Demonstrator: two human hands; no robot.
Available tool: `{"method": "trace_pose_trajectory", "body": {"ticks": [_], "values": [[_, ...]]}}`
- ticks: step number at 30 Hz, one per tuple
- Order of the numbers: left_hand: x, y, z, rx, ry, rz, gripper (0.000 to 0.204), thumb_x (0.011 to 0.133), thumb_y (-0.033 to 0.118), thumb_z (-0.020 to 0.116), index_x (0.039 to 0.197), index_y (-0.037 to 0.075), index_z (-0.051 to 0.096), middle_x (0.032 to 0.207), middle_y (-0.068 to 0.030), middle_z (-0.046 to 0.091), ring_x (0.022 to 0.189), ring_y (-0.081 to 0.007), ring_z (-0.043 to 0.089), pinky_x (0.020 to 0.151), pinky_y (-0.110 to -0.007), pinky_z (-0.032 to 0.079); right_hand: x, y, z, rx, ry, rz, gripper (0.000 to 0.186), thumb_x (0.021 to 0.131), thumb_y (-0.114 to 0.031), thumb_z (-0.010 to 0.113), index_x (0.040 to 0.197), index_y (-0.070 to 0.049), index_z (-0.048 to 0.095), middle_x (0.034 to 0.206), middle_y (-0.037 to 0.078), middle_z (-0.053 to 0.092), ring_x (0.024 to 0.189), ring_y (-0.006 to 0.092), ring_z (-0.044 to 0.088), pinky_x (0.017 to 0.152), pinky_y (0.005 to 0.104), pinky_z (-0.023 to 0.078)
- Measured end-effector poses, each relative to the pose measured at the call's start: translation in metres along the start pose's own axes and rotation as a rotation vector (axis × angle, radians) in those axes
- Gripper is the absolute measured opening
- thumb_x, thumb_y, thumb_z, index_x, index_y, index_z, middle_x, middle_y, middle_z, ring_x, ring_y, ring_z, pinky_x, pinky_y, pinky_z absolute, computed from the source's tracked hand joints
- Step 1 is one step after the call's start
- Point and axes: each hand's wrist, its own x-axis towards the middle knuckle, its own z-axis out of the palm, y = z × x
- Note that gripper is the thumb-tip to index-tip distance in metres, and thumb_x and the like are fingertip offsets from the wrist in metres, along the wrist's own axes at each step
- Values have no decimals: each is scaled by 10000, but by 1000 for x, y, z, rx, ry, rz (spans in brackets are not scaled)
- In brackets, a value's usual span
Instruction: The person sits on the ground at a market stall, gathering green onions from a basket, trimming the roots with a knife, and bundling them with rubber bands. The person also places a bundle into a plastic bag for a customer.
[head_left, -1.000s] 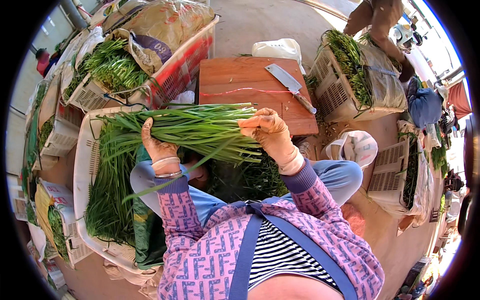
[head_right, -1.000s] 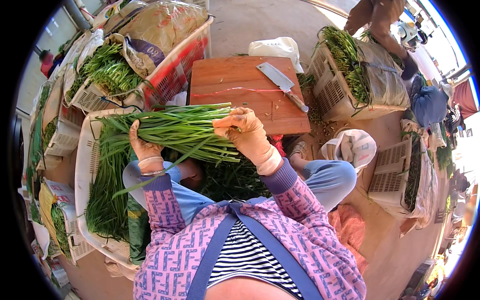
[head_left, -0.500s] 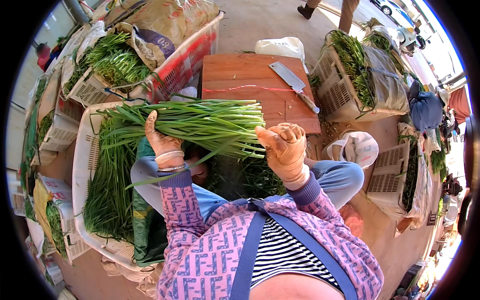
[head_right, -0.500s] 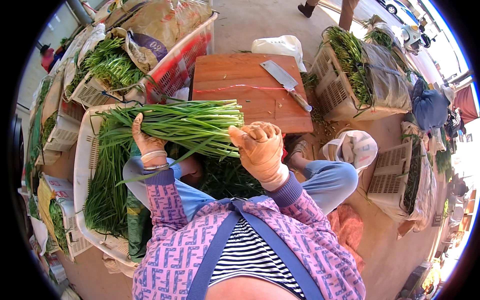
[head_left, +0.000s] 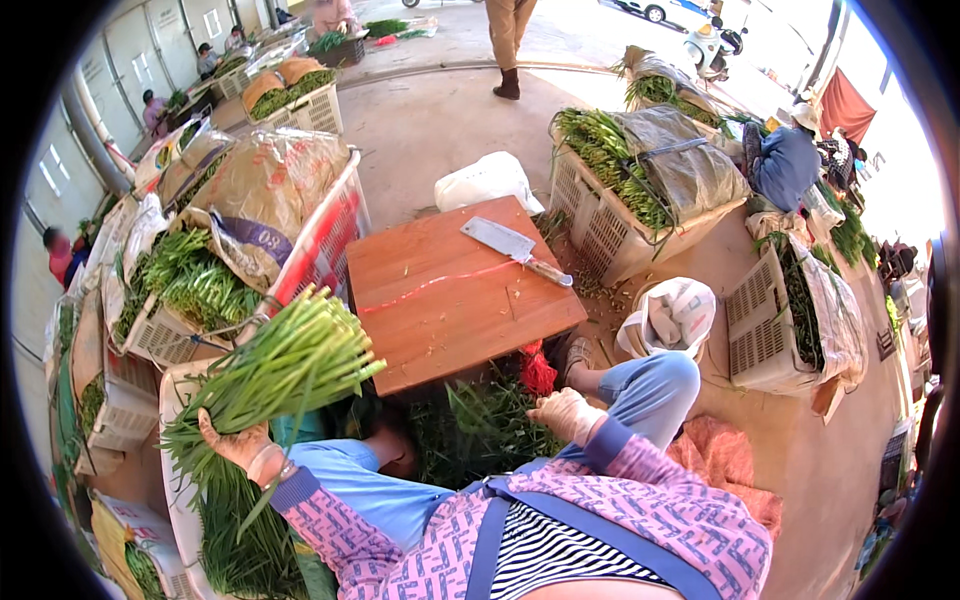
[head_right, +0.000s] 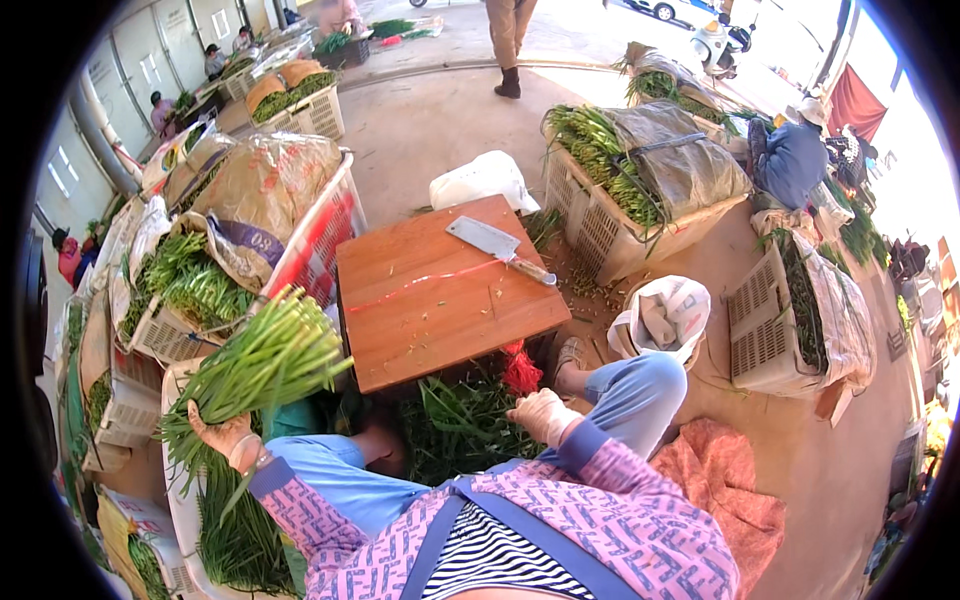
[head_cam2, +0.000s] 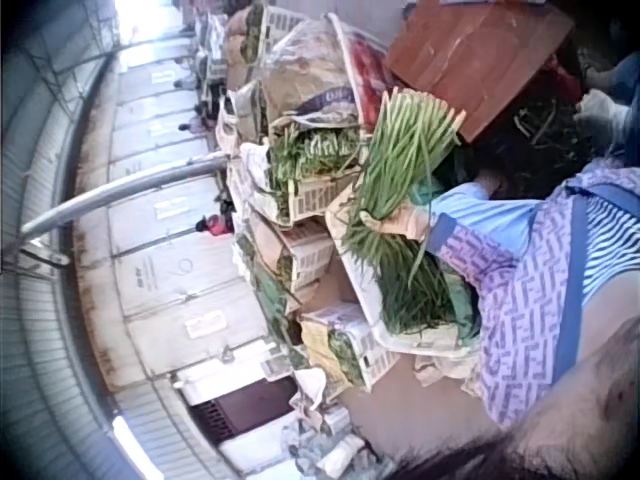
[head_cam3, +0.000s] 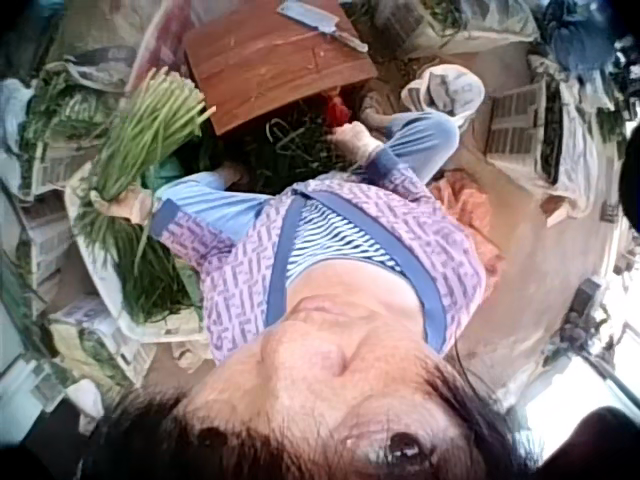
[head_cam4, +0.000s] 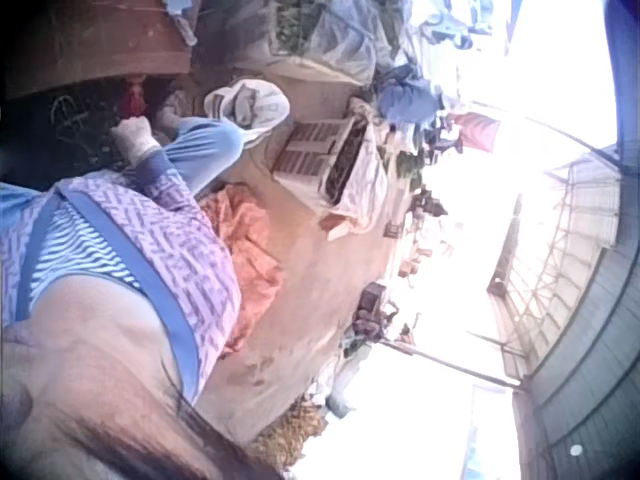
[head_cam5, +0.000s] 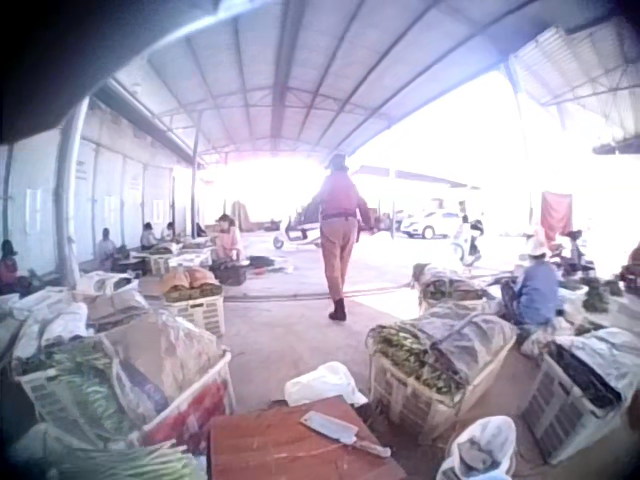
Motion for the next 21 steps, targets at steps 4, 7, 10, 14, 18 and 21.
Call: {"method": "trace_pose_trajectory", "body": {"ticks": [4, 7, 10, 14, 18, 21], "values": [[-38, -26, 50, 71, -88, 17, 471, 820, 285, 677, 1187, 5, 583, 1196, -146, 622, 1021, -312, 625, 887, -496, 535, -26, -8, -74, 889, 984, -103, 987, 666, -415, 797, 1461, -87, 314, 1391, 180, 452, 1226, 339, 490, 1013, 452, 393], [-56, -71, 70, 164, -140, -6, 418, 828, 268, 671, 1131, -7, 584, 1108, -158, 642, 999, -300, 631, 887, -483, 544, -45, -36, -154, 516, 1108, -106, 1245, 566, -525, 830, 1499, -39, 165, 1475, 249, 287, 1392, 349, 263, 1132, 452, 217], [-99, -129, 111, 222, -254, -36, 360, 868, 239, 615, 1126, -8, 572, 1048, -154, 653, 930, -260, 648, 862, -430, 549, -25, -71, -175, 269, 1060, -28, 1333, 520, -560, 832, 1514, -69, 93, 1495, 213, 264, 1402, 341, 243, 1140, 456, 187], [-130, -158, 124, 224, -319, -166, 279, 853, 165, 623, 1069, -7, 581, 990, -132, 652, 872, -245, 652, 782, -388, 566, -1, -79, -181, 485, 1102, -130, 1341, 501, -485, 862, 1510, -51, 92, 1453, 233, 321, 1352, 368, 323, 1108, 473, 247], [-158, -179, 137, 519, -463, -21, 395, 799, 84, 681, 1162, -5, 555, 1067, -112, 620, 967, -224, 610, 893, -376, 506, 6, -65, -171, 917, 1112, -394, 1322, 526, -337, 887, 1512, -53, 54, 1397, 235, 411, 1269, 380, 443, 1052, 446, 348], [-167, -197, 140, 873, -743, 130, 447, 767, 69, 741, 1181, 36, 575, 1131, -69, 615, 1013, -188, 591, 943, -322, 455, 13, -56, -159, 1124, 1174, -524, 1274, 542, -244, 874, 1506, -42, 66, 1324, 223, 498, 1211, 382, 500, 1009, 396, 404]]}}
